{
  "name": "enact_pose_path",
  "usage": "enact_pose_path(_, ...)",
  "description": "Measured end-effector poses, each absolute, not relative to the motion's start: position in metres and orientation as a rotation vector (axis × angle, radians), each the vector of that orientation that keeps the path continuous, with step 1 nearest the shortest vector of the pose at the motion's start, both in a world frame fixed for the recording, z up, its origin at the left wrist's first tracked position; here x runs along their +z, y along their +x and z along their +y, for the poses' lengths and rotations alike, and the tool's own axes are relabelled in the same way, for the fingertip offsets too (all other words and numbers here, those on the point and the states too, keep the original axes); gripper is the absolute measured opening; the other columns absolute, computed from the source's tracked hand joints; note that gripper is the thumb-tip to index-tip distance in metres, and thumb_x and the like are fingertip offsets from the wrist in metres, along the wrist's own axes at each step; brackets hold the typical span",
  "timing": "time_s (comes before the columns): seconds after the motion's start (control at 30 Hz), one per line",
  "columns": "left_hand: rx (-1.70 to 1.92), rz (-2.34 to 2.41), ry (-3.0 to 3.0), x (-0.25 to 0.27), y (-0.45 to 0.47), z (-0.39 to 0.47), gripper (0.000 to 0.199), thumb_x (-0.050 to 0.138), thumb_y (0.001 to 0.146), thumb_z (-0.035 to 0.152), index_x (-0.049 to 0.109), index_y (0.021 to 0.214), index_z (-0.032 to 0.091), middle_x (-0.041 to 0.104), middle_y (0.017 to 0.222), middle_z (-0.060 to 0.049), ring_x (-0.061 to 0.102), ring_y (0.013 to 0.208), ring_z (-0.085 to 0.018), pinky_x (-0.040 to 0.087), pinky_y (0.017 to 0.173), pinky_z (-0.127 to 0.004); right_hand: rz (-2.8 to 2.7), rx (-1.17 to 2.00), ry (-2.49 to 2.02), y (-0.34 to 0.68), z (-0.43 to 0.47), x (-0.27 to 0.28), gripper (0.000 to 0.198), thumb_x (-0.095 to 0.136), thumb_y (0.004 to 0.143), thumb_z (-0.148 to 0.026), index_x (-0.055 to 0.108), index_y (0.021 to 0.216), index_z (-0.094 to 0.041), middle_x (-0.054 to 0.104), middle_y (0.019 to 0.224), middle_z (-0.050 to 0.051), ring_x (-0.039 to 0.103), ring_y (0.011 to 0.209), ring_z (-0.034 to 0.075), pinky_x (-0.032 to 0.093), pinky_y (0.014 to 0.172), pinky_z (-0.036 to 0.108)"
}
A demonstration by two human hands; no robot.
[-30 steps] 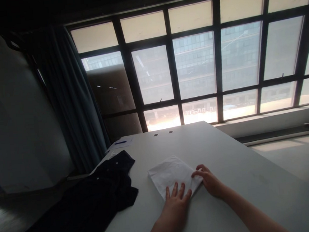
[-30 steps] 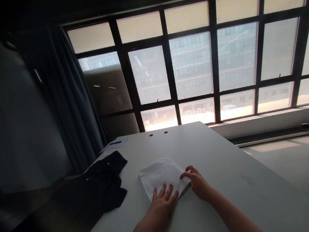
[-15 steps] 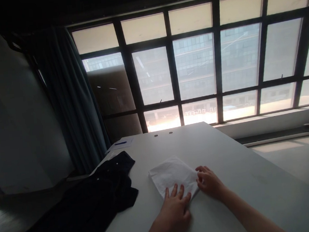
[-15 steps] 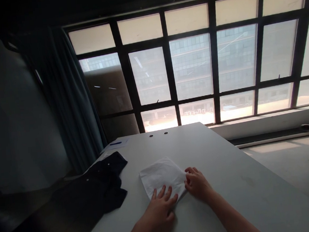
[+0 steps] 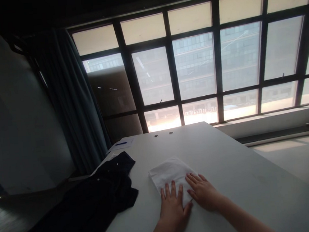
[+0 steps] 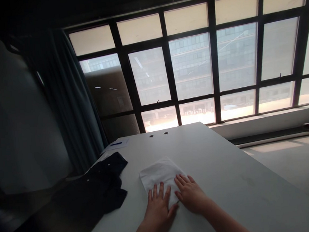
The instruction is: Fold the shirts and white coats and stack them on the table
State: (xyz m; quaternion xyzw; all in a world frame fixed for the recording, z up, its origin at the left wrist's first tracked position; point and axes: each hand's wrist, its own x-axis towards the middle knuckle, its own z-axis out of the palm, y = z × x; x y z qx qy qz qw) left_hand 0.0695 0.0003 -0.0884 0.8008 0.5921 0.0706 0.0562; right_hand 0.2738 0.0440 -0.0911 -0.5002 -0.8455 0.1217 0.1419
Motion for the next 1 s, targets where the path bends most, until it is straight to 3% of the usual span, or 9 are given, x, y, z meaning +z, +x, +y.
enact_pose_path(0.17,0.059,1.747,2.423,-0.061,0.065,-0.006,0.074,0.040,0.092,0.069,0.037,0.155,0.030,0.033,0.162,-0.014,0.027,0.148,-0.044,0.020,0.117,-0.062,-2.515,0.261,-1.536,0.266,0.022,-0.061,0.071,0.061,0.082,-0.052,0.052,0.145,-0.019,0.050,0.150,0.018,0.047,0.138,0.036,0.036,0.110,0.055)
enact_pose_path(0.27,-0.030,1.737,2.455,-0.035,0.070,-0.018,0.068,0.049,0.088,0.062,0.052,0.145,0.024,0.057,0.143,-0.019,0.053,0.129,-0.044,0.040,0.104,-0.061,-2.597,0.176,-1.598,0.257,0.001,-0.039,0.053,0.065,0.076,-0.052,0.074,0.114,-0.017,0.073,0.116,0.020,0.068,0.107,0.037,0.049,0.094,0.048)
enact_pose_path(0.37,-0.047,1.744,2.447,-0.021,0.081,-0.034,0.060,0.047,0.089,0.057,0.060,0.135,0.021,0.072,0.112,-0.019,0.067,0.103,-0.041,0.047,0.091,-0.060,-2.684,0.134,-1.594,0.248,-0.015,-0.023,0.034,0.060,0.080,-0.042,0.079,0.089,-0.016,0.077,0.089,0.018,0.072,0.083,0.033,0.052,0.077,0.040)
enact_pose_path(0.47,-0.005,1.796,2.378,-0.035,0.090,-0.045,0.079,0.053,0.081,0.065,0.051,0.145,0.019,0.064,0.130,-0.024,0.057,0.119,-0.049,0.041,0.094,-0.070,-2.670,0.188,-1.537,0.244,-0.016,-0.020,0.028,0.054,0.083,-0.033,0.077,0.085,-0.018,0.077,0.085,0.014,0.072,0.078,0.027,0.051,0.071,0.034)
enact_pose_path(0.53,0.021,1.780,2.355,-0.055,0.093,-0.046,0.098,0.055,0.077,0.074,0.037,0.155,0.018,0.041,0.154,-0.027,0.034,0.139,-0.056,0.025,0.101,-0.080,-2.538,0.253,-1.460,0.244,-0.007,-0.027,0.028,0.049,0.086,-0.026,0.076,0.093,-0.021,0.077,0.093,0.010,0.071,0.085,0.024,0.050,0.079,0.032)
enact_pose_path(0.6,0.059,1.756,2.367,-0.075,0.091,-0.042,0.103,0.047,0.080,0.079,0.024,0.159,0.018,0.020,0.164,-0.025,0.010,0.148,-0.054,0.004,0.107,-0.082,-2.398,0.320,-1.354,0.249,0.007,-0.041,0.033,0.047,0.087,-0.022,0.072,0.108,-0.022,0.075,0.112,0.008,0.067,0.104,0.022,0.045,0.096,0.034)
enact_pose_path(0.7,0.107,1.711,2.384,-0.089,0.084,-0.028,0.097,0.039,0.084,0.082,0.019,0.160,0.025,0.009,0.167,-0.019,-0.003,0.152,-0.044,-0.013,0.111,-0.074,-2.367,0.408,-1.322,0.261,0.028,-0.065,0.044,0.045,0.094,-0.031,0.061,0.135,-0.025,0.057,0.147,0.007,0.047,0.137,0.023,0.028,0.117,0.040)
enact_pose_path(0.87,0.186,1.531,2.434,-0.079,0.067,-0.007,0.085,0.040,0.086,0.082,0.018,0.158,0.041,0.009,0.169,-0.004,0.001,0.155,-0.032,-0.009,0.120,-0.062,-2.400,0.377,-1.526,0.281,0.048,-0.083,0.064,0.034,0.099,-0.057,0.039,0.154,-0.025,0.028,0.164,0.007,0.020,0.153,0.025,0.006,0.124,0.048)
enact_pose_path(1.0,0.172,1.591,2.440,-0.076,0.063,-0.002,0.079,0.046,0.088,0.074,0.023,0.157,0.043,0.015,0.168,-0.002,0.007,0.154,-0.035,-0.002,0.121,-0.063,-2.389,0.339,-1.678,0.282,0.045,-0.074,0.069,0.034,0.098,-0.060,0.036,0.155,-0.024,0.028,0.164,0.008,0.021,0.152,0.030,0.017,0.121,0.053)
